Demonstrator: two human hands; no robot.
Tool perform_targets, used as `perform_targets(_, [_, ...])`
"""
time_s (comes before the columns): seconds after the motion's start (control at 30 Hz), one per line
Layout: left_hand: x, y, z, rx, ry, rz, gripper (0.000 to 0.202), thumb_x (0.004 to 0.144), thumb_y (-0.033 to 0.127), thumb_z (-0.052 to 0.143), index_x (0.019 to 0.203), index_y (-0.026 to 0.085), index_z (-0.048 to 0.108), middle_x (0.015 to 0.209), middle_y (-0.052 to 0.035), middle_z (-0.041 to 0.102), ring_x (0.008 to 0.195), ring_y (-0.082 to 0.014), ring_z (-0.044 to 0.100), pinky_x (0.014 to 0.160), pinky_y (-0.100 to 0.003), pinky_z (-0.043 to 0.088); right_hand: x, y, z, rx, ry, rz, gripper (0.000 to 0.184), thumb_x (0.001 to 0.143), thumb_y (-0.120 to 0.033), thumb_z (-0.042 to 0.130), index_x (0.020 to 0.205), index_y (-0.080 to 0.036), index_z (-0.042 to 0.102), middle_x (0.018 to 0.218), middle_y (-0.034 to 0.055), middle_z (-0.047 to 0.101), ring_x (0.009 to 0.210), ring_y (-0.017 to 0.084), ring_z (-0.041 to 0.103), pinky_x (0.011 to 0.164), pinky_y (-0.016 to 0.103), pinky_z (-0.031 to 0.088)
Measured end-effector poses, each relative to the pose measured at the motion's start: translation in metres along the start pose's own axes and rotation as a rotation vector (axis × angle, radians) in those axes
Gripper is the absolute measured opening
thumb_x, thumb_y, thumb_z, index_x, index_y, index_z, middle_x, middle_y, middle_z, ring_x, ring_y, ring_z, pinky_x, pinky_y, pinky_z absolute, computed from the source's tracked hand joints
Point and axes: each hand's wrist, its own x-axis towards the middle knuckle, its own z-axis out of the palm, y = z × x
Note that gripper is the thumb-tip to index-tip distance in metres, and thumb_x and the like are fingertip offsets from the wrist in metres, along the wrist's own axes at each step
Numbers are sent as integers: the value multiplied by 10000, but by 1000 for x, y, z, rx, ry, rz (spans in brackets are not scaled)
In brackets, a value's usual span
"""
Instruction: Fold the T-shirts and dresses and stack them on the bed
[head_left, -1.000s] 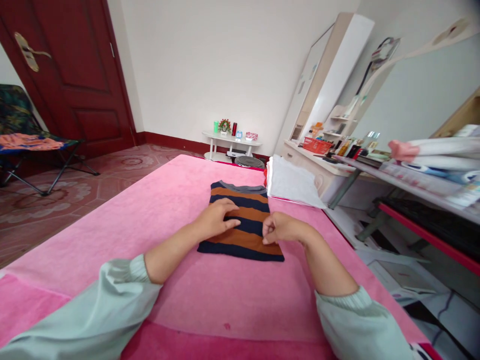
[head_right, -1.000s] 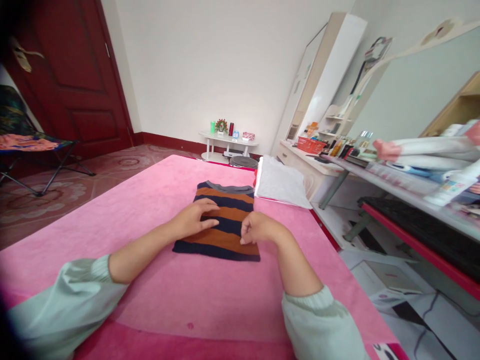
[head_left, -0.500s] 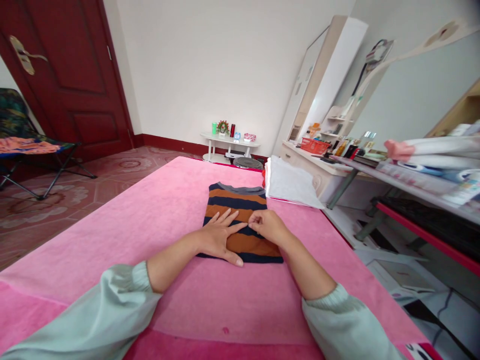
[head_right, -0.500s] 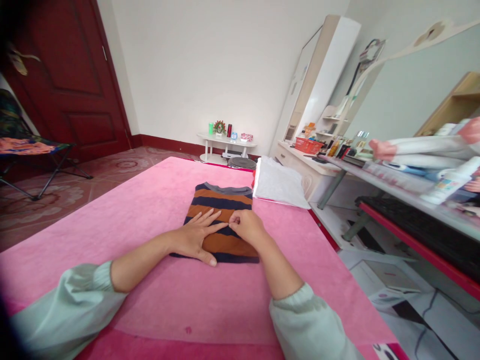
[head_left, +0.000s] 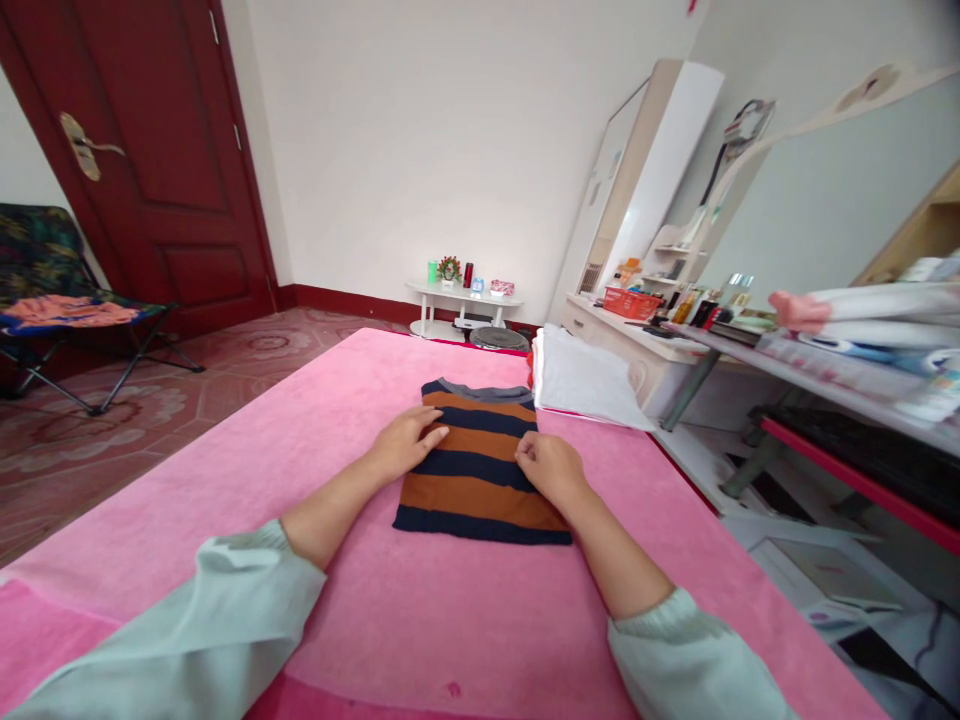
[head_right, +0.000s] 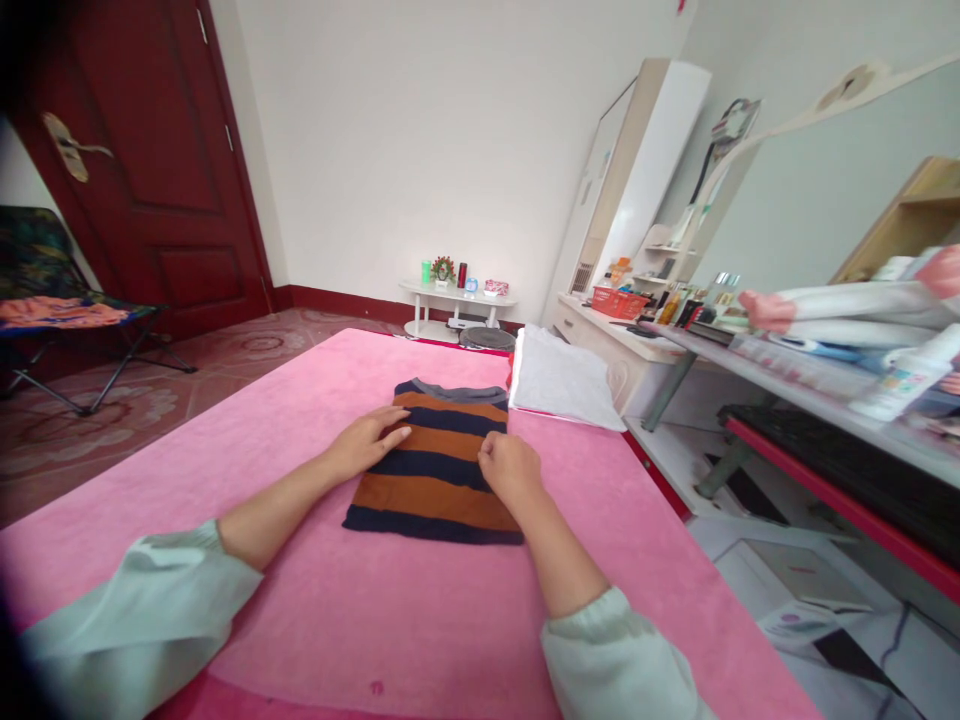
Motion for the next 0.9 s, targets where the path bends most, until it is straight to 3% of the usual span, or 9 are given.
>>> perform_targets(0.13, [20, 11, 11, 5, -161, 161, 550, 925, 537, 281, 1376, 254, 420, 1464, -47, 370, 1384, -233, 232, 1125, -420, 160, -6, -13, 12, 130, 38, -180, 97, 808, -246, 541, 873, -229, 611, 861, 4, 639, 746, 129, 564, 635, 220, 353])
perform_targets(0.27, [57, -2, 23, 85, -278, 45, 566, 905, 565, 318, 1386, 278, 399, 1505, -51, 284, 1391, -277, 198, 1111, -506, 120, -9, -12, 19, 189, 74, -211, 145, 820, -231, 533, 943, -237, 610, 863, 2, 611, 755, 130, 551, 673, 223, 368])
perform_targets(0.37, [79, -17, 28, 96, -274, -49, 538, 921, 538, 300, 1360, 262, 444, 1509, -77, 268, 1374, -292, 240, 1095, -489, 180, -9, -8, 22, 226, 71, -212, 157, 825, -233, 530, 960, -235, 610, 848, 2, 606, 755, 133, 548, 677, 228, 370])
perform_targets(0.47, [82, -23, 32, 106, -235, -71, 527, 938, 519, 258, 1355, 261, 450, 1523, -81, 230, 1370, -314, 237, 1082, -505, 194, -8, -4, 25, 268, 72, -213, 155, 820, -231, 535, 954, -230, 612, 823, -3, 605, 745, 134, 544, 673, 231, 369])
perform_targets(0.6, [58, -17, 25, 149, -218, -74, 560, 924, 497, 328, 1382, 185, 409, 1512, -125, 244, 1377, -301, 227, 1098, -452, 199, -5, -2, 27, 304, 72, -202, 138, 814, -223, 536, 925, -228, 618, 782, -12, 604, 711, 130, 533, 645, 230, 360])
perform_targets(0.7, [26, -7, 7, 200, -244, -76, 665, 859, 537, 437, 1372, 115, 407, 1458, -173, 341, 1331, -291, 331, 1068, -375, 279, -4, -2, 28, 295, 74, -192, 129, 810, -221, 534, 908, -229, 618, 784, -13, 603, 697, 124, 528, 629, 227, 353])
perform_targets(0.9, [-44, 22, -38, 235, -182, -187, 482, 711, 566, 605, 1006, 189, 654, 1014, -110, 642, 962, -268, 593, 784, -315, 438, -8, -11, 21, 203, 10, -149, 149, 814, -208, 522, 926, -222, 618, 863, 6, 632, 753, 131, 572, 655, 230, 378])
